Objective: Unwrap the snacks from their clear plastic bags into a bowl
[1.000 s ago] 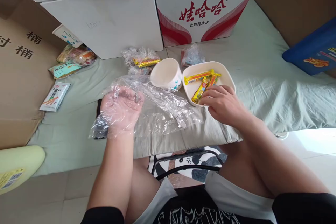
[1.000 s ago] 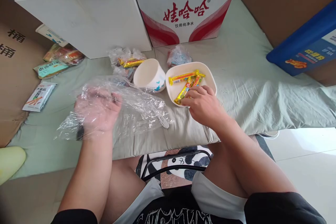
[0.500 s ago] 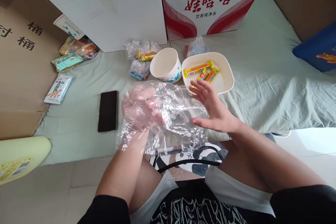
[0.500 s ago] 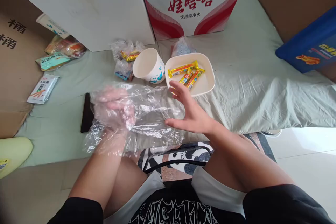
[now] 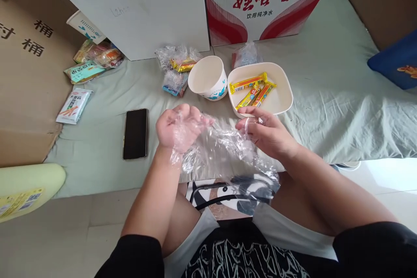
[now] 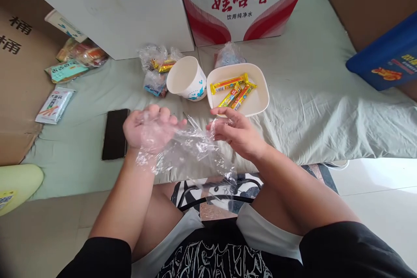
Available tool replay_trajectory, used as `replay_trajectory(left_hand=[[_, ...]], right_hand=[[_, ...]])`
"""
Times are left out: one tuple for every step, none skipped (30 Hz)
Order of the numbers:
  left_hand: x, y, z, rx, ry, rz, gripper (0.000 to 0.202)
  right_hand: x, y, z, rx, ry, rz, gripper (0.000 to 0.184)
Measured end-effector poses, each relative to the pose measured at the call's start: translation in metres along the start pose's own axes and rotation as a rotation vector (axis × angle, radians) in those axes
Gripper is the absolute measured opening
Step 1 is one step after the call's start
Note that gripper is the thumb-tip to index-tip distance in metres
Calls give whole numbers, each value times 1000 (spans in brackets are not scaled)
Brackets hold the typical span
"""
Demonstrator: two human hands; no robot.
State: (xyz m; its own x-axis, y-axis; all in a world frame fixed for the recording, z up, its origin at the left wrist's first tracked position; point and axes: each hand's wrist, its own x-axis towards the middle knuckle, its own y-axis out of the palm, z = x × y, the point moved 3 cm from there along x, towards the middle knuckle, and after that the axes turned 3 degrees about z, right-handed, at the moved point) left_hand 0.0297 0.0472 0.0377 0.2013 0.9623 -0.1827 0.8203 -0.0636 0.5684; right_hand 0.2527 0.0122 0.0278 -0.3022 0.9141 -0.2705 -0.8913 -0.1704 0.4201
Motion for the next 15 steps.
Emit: replay_trajectory(left_hand=[[4, -4, -1, 61, 14, -21, 32], [8, -8, -3, 121, 37, -56, 21], [10, -13, -6, 181, 68, -88, 11], [12, -17, -9, 247, 103, -101, 16], [12, -20, -11, 323, 139, -85, 31], [12, -21, -14, 416, 165, -37, 45], [10, -20, -15, 525, 178, 36, 57], [9, -18, -14, 646, 183, 114, 64], [7, -16, -13, 770, 182, 185, 67], [6, -13, -10, 884, 181, 236, 63], [6, -11, -7, 979, 182, 260, 52], [6, -10, -4, 1047, 186, 262, 39], [7, -8, -2, 1087, 194, 248, 24], [7, -8, -1, 1101, 208, 226, 14], [8, -8, -1, 1091, 226, 202, 12]], right_hand=[[2, -5, -2, -23, -33, -61, 42], [4, -10, -2, -48, -82, -125, 36], [5, -15, -1, -79, -135, -186, 31], [5, -20, 0, -118, -188, -243, 26], [5, -24, 2, -165, -236, -291, 23], [4, -28, 5, -215, -277, -330, 20], [2, -30, 8, -261, -313, -359, 18], [1, -31, 11, -299, -342, -382, 16], [-1, -32, 14, -328, -363, -399, 15], [-2, -32, 16, -349, -379, -412, 15], [-3, -32, 18, -365, -389, -417, 14], [-4, -31, 20, -377, -397, -420, 14], [-5, -31, 21, -388, -403, -421, 13], [-5, -31, 21, -397, -412, -425, 13], [-6, -31, 22, -407, -422, -432, 12]])
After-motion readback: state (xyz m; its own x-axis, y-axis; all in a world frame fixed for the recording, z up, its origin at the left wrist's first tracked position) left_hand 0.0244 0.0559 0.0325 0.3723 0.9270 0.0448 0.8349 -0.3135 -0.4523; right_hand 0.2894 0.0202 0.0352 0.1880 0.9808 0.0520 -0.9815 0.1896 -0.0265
